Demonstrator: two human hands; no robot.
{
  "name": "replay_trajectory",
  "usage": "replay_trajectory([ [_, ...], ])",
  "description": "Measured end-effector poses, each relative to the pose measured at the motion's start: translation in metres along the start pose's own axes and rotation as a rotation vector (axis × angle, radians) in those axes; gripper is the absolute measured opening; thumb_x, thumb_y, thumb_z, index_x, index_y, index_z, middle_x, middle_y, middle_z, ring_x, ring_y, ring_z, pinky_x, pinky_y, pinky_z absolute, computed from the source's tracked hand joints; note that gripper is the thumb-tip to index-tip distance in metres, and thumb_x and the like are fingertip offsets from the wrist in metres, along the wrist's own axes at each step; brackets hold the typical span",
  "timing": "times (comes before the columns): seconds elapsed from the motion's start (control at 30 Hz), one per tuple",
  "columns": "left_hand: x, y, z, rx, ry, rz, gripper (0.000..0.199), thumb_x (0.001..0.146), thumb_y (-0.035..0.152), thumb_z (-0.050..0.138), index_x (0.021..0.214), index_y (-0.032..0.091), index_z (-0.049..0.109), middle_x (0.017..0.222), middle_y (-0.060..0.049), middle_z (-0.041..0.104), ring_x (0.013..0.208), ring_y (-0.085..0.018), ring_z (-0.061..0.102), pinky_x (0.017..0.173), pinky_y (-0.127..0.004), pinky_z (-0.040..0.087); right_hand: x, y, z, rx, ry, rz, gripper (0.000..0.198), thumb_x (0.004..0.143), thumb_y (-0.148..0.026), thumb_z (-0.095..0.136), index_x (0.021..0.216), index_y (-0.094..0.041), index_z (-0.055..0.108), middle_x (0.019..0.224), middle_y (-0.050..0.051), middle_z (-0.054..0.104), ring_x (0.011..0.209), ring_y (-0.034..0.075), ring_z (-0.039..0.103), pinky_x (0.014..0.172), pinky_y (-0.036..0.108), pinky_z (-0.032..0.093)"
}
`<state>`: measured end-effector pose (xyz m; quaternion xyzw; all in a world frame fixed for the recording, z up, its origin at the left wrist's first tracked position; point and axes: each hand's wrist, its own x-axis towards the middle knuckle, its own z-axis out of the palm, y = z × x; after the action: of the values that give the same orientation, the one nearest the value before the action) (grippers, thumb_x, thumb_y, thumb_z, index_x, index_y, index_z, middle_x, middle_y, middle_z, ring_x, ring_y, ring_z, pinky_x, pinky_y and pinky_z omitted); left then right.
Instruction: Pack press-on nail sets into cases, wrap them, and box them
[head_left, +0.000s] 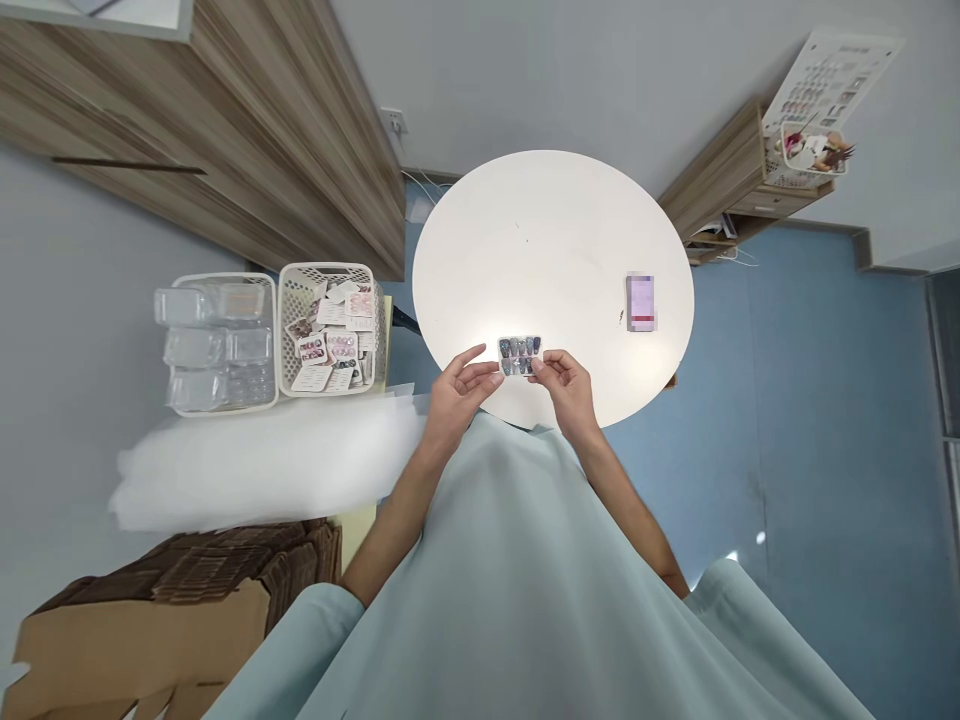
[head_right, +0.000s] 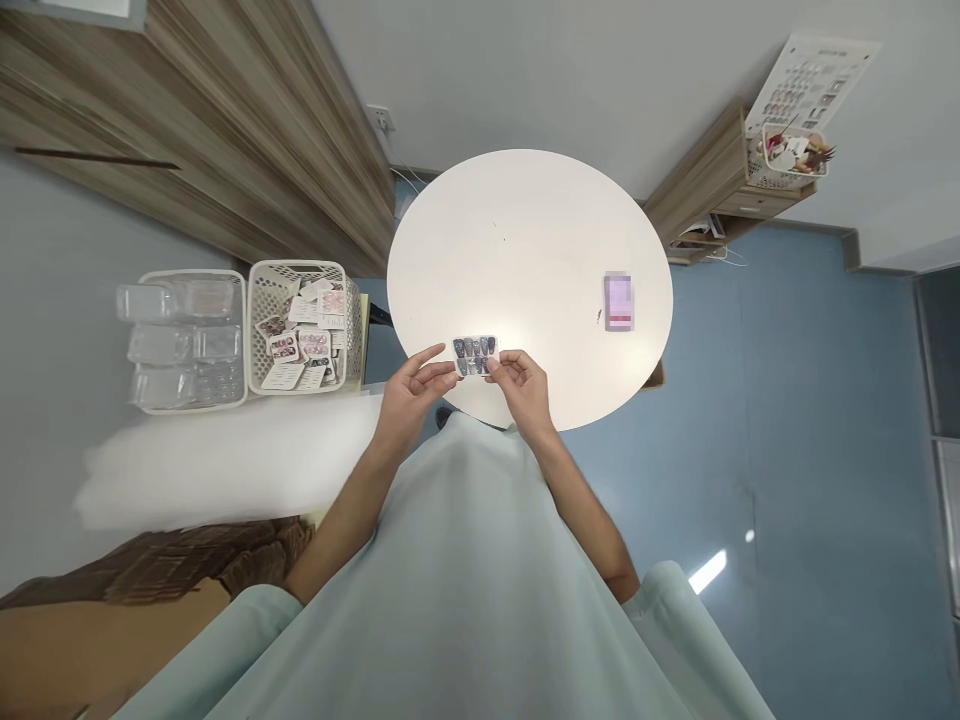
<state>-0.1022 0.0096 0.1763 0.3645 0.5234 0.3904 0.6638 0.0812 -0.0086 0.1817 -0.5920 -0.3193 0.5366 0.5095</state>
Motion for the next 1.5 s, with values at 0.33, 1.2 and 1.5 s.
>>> replay_trajectory([
  [0.33,0.011,0.006,0.0,-0.025,0.132,0.078,0.063,0.072,0.044,0.094,0.125,0.018,0.073,0.087,-0.002,0.074,0.084,-0.02,0.073,0.089,-0.038,0.058,-0.001,-0.006,0.005,0.011,-0.097,0.102,0.042,0.079,-0.06,0.084,0.09,-0.023,0.069,0.084,0.001,0.071,0.087,0.023,0.079,0.087,0.04,0.066],
  [1.2,0.013,0.01,-0.001,-0.255,-0.33,-0.12,0.067,0.081,0.068,0.08,0.13,0.021,0.074,0.123,-0.016,0.076,0.118,-0.034,0.07,0.095,-0.044,0.058,0.008,-0.001,-0.008,0.027,-0.26,0.163,0.035,0.078,-0.055,0.083,0.081,-0.023,0.071,0.08,0.0,0.072,0.078,0.019,0.073,0.088,0.04,0.065],
  [1.5,0.019,0.0,-0.009,-0.304,-0.398,-0.166,0.087,0.071,0.071,0.087,0.141,0.021,0.069,0.127,-0.018,0.075,0.122,-0.039,0.069,0.1,-0.05,0.056,0.007,-0.001,-0.008,0.121,-0.368,0.235,0.035,0.077,-0.053,0.087,0.081,-0.022,0.072,0.078,0.0,0.074,0.076,0.018,0.074,0.084,0.037,0.063],
])
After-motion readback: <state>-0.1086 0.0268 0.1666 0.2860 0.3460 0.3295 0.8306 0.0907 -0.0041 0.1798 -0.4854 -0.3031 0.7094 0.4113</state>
